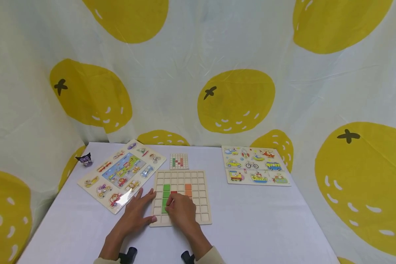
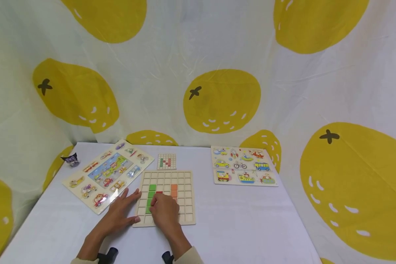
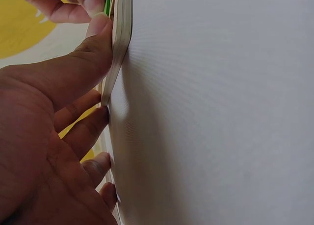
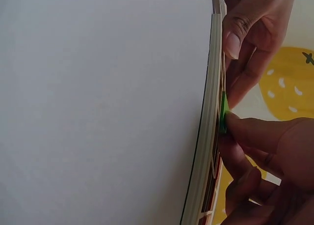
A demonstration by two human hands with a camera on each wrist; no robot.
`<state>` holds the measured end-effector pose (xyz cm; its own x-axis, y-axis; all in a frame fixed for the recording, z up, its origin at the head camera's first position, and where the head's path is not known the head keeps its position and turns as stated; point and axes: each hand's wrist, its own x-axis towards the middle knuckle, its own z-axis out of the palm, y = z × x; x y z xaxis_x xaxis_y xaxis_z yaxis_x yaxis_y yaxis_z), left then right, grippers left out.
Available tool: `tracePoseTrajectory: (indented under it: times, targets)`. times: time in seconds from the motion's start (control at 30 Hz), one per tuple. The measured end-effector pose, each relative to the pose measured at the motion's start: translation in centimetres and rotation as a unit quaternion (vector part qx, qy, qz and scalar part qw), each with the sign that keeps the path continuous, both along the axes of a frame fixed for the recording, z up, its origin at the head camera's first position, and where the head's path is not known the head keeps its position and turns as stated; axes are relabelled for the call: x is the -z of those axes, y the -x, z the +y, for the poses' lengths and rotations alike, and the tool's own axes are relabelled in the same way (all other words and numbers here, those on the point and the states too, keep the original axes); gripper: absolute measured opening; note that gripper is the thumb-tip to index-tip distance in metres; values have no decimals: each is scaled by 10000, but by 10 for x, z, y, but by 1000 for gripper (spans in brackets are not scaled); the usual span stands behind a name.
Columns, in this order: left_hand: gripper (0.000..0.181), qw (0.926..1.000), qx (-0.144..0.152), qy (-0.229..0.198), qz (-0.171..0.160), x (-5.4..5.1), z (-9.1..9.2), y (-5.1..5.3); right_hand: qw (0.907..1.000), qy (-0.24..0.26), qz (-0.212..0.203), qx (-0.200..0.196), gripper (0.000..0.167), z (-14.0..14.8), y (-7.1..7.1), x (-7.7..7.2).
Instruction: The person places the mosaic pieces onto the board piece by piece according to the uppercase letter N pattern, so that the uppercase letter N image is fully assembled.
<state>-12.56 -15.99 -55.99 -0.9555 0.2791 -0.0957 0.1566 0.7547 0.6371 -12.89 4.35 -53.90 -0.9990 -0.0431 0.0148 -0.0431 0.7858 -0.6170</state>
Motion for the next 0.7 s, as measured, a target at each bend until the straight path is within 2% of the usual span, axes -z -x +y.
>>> tracePoseTrajectory:
  times: [0.17,0.33,0.53,0.7]
  targets:
    - [95,10000,-49,40,-5,0,-2,-2,9997,-188,-62,-151,17,-1,-2,-1]
    - [95,10000,-53,22,1,2,-4,-3,9994,-64,-71,-322,11,4,-4,-4]
    - [94,10000,-26,-52,54,2,-3,-2,9992,343,144,-148,10,21,-4,-12]
    - [83,9999,-63,-78,83,-3,1,-2,9991,113,401,-34,12,43,-5,-24]
